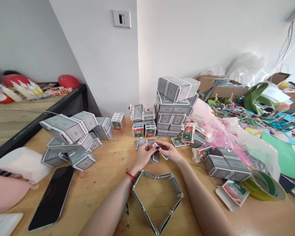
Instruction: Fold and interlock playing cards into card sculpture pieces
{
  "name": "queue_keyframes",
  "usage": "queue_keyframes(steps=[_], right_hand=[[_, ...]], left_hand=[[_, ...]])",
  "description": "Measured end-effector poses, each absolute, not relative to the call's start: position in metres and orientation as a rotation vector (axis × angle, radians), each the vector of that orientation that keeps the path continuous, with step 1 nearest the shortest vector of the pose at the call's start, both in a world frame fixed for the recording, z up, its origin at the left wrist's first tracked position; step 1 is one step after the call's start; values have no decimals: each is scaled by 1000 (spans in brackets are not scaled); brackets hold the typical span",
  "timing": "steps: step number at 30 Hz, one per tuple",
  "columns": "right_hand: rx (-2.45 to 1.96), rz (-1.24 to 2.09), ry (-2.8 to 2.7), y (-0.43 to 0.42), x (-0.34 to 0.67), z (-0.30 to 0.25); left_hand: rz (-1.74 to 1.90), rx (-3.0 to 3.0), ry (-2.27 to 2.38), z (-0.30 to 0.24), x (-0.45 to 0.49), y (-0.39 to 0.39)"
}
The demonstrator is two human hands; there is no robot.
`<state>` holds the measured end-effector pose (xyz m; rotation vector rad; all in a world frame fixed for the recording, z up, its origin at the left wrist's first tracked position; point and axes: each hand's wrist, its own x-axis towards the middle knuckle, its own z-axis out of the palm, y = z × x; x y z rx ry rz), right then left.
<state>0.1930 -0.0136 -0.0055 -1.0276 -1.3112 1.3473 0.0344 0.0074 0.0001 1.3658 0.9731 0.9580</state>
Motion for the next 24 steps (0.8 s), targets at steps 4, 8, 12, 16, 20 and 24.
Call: queue_keyframes(steps=[4,8,12,16,20,24], right_hand=[[-1087,1084,-1487,-15,183,-10],[-1096,1079,-1478,-15,182,-12],[-1047,1184,-1407,-13,186,-13],[-1035,1225,-1359,-11,190,-15],[-1018,1312,-1331,-11,193,-12],[-993,1371,-1336,-14,195,-6]], left_hand=[[998,1450,1044,-2,32,9],[978,1420,1012,-6,33,13],[946,1362,917,-8,34,14],[954,1328,852,-9,35,14],[956,1379,812,-8,35,13],[974,1438,809,-6,35,13]])
